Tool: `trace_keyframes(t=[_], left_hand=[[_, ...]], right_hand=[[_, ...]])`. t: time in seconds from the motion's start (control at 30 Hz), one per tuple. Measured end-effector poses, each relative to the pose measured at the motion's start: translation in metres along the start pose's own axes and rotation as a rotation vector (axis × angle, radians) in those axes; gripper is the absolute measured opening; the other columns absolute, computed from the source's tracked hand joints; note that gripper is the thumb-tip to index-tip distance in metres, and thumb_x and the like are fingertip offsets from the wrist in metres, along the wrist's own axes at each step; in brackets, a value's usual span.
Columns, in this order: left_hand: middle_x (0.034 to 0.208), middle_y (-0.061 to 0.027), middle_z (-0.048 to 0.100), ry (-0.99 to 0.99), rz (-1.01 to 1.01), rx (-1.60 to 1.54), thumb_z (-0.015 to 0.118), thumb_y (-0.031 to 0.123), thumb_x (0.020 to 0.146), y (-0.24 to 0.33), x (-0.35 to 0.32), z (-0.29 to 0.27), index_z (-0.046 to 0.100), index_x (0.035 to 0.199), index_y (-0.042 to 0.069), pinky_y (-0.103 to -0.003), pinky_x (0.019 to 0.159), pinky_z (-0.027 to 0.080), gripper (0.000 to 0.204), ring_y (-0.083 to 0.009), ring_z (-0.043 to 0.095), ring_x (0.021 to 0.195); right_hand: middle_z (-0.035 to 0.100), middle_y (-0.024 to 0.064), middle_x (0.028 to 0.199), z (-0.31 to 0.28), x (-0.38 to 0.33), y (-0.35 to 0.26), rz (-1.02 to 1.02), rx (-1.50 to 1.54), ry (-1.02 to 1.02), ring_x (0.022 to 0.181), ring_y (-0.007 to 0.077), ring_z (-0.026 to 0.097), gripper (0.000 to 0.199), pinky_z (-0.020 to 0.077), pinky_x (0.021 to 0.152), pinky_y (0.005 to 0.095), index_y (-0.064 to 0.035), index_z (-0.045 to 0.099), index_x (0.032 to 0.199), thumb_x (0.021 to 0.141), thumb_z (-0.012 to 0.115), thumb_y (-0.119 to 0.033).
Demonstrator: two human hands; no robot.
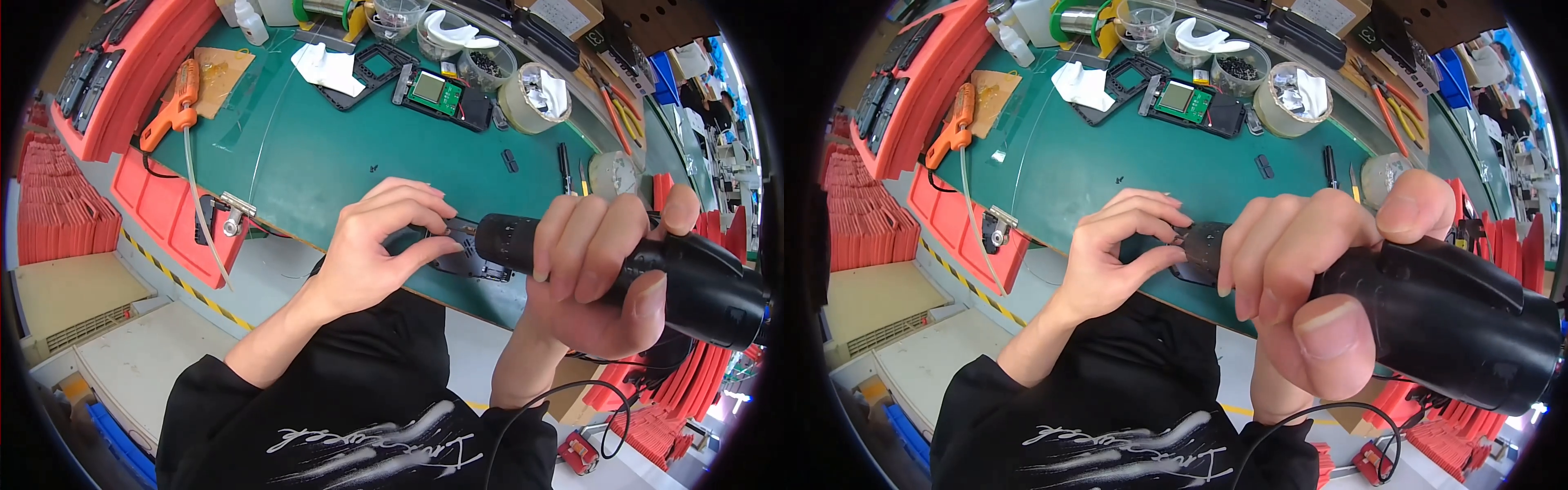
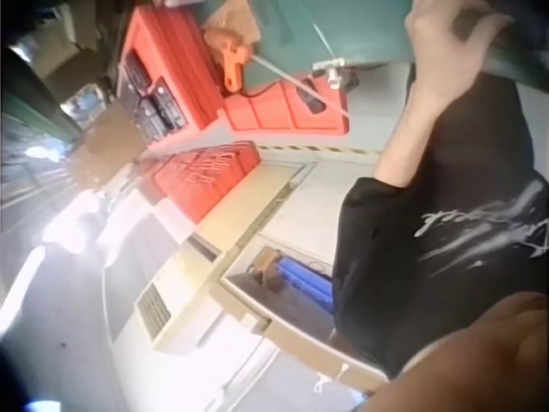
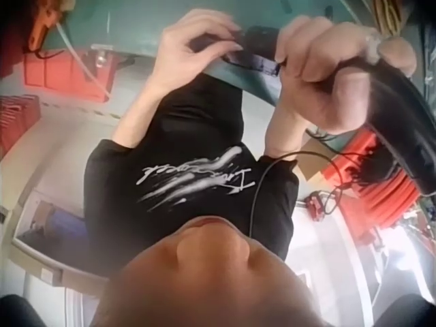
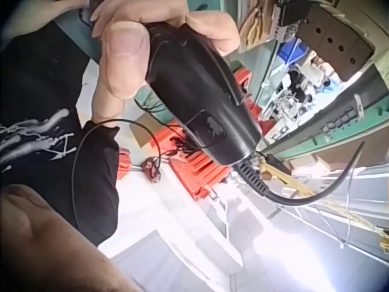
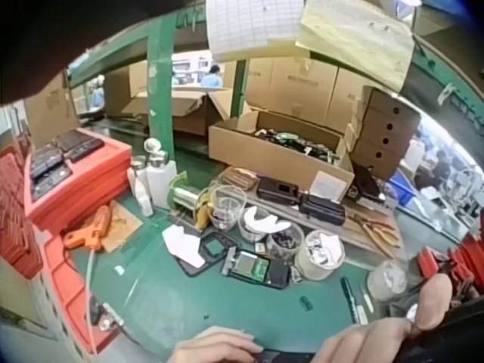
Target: Assembling the internal and external components of a handheld electronic measurement device using an electric screwdriver.
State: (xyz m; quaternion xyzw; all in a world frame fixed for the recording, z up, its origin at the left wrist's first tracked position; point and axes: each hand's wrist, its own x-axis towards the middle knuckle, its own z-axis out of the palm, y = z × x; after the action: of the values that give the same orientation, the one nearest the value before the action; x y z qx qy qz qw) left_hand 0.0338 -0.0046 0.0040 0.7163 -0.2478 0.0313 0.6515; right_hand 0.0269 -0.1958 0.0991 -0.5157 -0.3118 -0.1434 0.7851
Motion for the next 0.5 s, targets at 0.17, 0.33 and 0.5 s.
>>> trace_keyframes(t=[0.17, 0.33, 0.5], left_hand=[[0.103, -0.0111, 0.076, -0.009, 0.031, 0.027, 0.082, -0.004, 0.076, -0.0018, 0.0003, -0.0004, 0.072, 0.085, -0.001, -0.043, 0.099, 0.052, 0.014, -0.0309, 0.068, 0.109], [0.103, -0.0111, 0.076, -0.008, 0.044, 0.026, 0.082, -0.005, 0.076, -0.0029, 0.0004, 0.0, 0.072, 0.085, -0.002, -0.043, 0.099, 0.052, 0.014, -0.0312, 0.068, 0.108], [0.103, -0.0111, 0.076, -0.005, 0.047, 0.029, 0.082, -0.004, 0.075, -0.0025, 0.0, 0.0001, 0.073, 0.085, -0.002, -0.044, 0.099, 0.052, 0.014, -0.0313, 0.068, 0.107]], right_hand=[[0.052, 0.004, 0.07, -0.0015, -0.0001, 0.001, -0.012, 0.028, -0.026, 0.055, 0.0149, 0.049, 0.043, 0.0441, 0.058, 0.0322, -0.0067, 0.04, 0.133, 0.098, 0.059, -0.024], [0.052, 0.004, 0.07, -0.0011, -0.0012, 0.0014, 0.011, 0.032, 0.007, 0.055, 0.0149, 0.05, 0.045, 0.0446, 0.057, 0.032, -0.0066, 0.039, 0.133, 0.097, 0.06, -0.022], [0.052, 0.0038, 0.069, 0.0027, -0.0019, -0.0025, 0.031, -0.002, 0.043, 0.054, 0.0147, 0.05, 0.045, 0.0448, 0.056, 0.0315, -0.0067, 0.039, 0.133, 0.096, 0.061, -0.021]])
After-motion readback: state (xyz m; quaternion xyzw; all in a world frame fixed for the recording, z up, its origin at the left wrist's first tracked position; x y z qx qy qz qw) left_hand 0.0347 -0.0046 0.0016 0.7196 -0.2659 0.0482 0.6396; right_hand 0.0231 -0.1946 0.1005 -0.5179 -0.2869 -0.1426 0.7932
